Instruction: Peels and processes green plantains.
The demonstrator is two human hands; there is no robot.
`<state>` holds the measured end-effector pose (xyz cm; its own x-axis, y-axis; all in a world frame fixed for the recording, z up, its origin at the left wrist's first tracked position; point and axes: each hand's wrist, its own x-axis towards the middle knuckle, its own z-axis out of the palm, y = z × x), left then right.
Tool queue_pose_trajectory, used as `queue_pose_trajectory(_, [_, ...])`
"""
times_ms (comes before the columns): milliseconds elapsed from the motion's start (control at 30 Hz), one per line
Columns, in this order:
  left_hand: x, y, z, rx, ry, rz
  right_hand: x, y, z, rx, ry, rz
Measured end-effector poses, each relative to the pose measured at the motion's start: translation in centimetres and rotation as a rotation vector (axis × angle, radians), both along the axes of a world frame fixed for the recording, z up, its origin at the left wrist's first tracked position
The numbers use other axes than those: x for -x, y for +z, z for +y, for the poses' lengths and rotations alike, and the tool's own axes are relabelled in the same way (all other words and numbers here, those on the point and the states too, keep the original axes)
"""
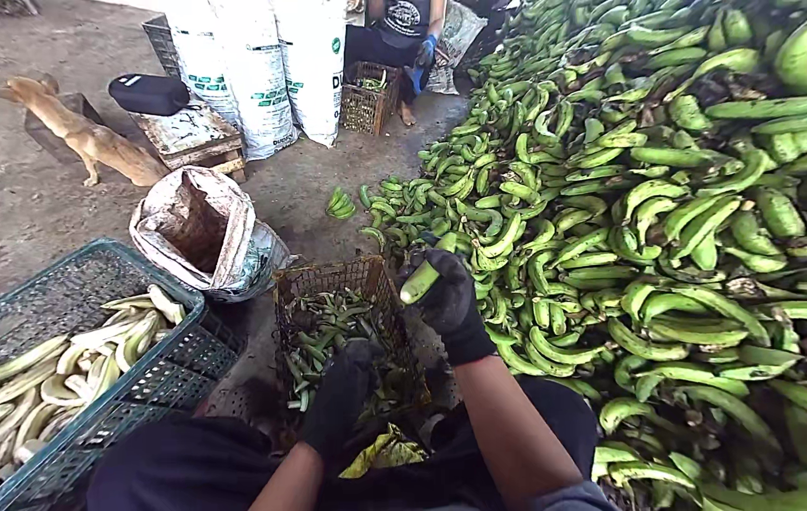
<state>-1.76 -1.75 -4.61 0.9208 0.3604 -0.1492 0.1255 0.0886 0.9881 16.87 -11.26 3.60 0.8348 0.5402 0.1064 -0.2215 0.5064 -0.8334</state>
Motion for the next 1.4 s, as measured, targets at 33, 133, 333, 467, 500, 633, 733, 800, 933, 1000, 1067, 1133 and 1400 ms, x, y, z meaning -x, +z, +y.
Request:
queue_pose_trajectory(33, [-0.1, 0.8, -0.1, -0.052, -0.037, -0.044, 0.0, 0.1, 0.1, 0.006, 0.019, 0.045])
queue_pose_trajectory(133, [-0.1, 3.0, -1.0, -0.154, -0.102, -0.086, 0.9, 0.2, 0.7, 0.028, -0.016, 0.136])
queue_pose_trajectory(333, [0.2, 3.1, -1.7, -0.185, -0.12, -0.042, 1.6, 0.0, 0.8, -0.032, -0.076, 0.195])
queue_pose_trajectory(467, [0.0, 2.9, -1.5, -0.205, -0.124, -0.035, 1.9, 0.1, 1.0, -0.03, -0.098, 0.206])
queue_pose_trajectory(500, [0.0, 2.7, -1.5, -0.203, -0.124, -0.044, 2.1, 0.2, 1.0, -0.026, -0.096, 0.21])
queue_pose_trajectory(633, [-0.4, 1.8, -0.9, -0.214, -0.11, -0.041, 2.9, -0.4, 1.6, -0.042, -0.005, 0.326])
queue_pose_trajectory(733, [-0.8, 0.7, -0.1, -0.239, -0.077, -0.013, 4.4, -1.1, 2.1, -0.024, 0.12, 0.422])
queue_pose_trajectory(800, [-0.8, -0.1, 0.3, -0.24, -0.058, -0.001, 4.8, -1.7, 2.2, 0.03, 0.139, 0.42])
queue_pose_trajectory(933, [-0.5, 0.2, 0.7, -0.395, -0.078, 0.096, 3.0, -4.0, 2.0, 0.121, 0.002, 0.075])
queue_pose_trajectory(1000, [-0.5, 0.8, 0.6, -0.467, -0.089, 0.148, 2.7, -3.8, 2.2, 0.155, -0.054, 0.029])
queue_pose_trajectory(1067, [-0.6, 1.1, 0.8, -0.522, -0.102, 0.176, 3.0, -3.8, 2.4, 0.15, -0.042, 0.106])
queue_pose_trajectory(1133, [-0.8, 1.4, 1.2, -0.561, -0.114, 0.203, 3.3, -4.2, 2.7, 0.091, 0.026, 0.236])
queue_pose_trajectory(1400, [-1.4, 4.0, 4.3, -0.706, -0.049, 0.428, 5.6, -5.2, 2.5, 0.176, 0.319, 0.148])
